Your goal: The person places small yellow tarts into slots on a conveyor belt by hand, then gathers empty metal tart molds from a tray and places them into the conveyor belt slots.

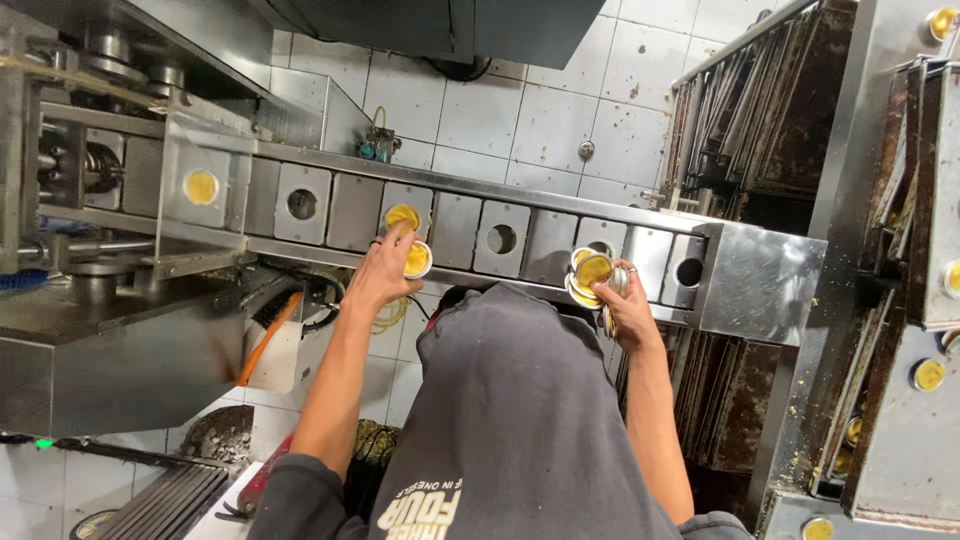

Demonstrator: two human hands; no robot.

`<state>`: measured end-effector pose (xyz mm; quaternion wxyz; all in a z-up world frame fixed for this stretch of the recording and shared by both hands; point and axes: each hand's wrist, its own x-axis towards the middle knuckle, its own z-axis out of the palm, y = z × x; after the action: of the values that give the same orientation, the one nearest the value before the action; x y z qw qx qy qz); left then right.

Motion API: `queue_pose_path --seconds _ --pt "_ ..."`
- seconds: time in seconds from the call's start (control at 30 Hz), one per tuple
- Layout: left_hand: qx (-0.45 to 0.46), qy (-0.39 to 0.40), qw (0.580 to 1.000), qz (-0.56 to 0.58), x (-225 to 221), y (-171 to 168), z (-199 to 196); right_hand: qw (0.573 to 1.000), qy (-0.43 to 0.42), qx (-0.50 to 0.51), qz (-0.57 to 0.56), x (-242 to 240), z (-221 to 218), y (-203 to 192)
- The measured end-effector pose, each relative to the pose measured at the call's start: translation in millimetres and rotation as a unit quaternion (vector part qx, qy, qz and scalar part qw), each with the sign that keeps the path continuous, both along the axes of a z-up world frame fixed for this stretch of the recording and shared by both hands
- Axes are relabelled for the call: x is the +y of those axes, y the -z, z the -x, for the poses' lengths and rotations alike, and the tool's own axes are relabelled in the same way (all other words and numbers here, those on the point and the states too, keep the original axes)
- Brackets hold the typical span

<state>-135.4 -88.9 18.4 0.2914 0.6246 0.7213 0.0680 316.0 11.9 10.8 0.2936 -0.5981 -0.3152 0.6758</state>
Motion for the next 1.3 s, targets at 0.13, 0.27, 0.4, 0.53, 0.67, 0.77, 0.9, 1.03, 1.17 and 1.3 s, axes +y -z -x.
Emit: queue_pose_path --seconds 0.13,0.27,0.4,0.53,0.67,0.77,0.9,1.03,1.17,1.3 --pt "-0.029 -0.053 0.998 -0.001 -6 -14 4 1.0 -0.003 0.006 0.002 -4 10 -17" --pt "0.002 -0.089 0.996 -0.024 -13 -8 17 1.0 -0.007 0.005 -0.001 4 14 -15" --pt "-0.012 -0.127 0.989 -0.068 -8 1 16 1.0 -0.007 0.009 -0.007 7 13 -10" --pt "-0.107 -0.158 0.967 -0.166 8 24 -7 1.0 -0.008 0.005 -0.005 0 9 1" --pt "-0.122 -0.157 0.952 -0.232 36 30 -21 1.0 0.009 0.017 -0.012 0 9 4" --pt "-0.111 -0.165 0.958 -0.208 40 41 -19 0.999 0.025 0.014 -0.023 -5 13 -14" --pt "-0.105 -0.185 0.961 -0.178 37 44 -9 0.999 0.047 0.014 -0.014 -10 3 -6" --pt "-0.086 -0.207 0.96 -0.169 35 43 9 0.998 0.057 0.016 -0.014 -17 0 -1" --pt "-0.054 -0.222 0.959 -0.167 33 40 26 0.998 0.06 0.021 -0.013 -18 0 -1" --pt "-0.043 -0.229 0.957 -0.17 34 46 47 0.998 0.057 0.022 -0.016 -16 0 4"
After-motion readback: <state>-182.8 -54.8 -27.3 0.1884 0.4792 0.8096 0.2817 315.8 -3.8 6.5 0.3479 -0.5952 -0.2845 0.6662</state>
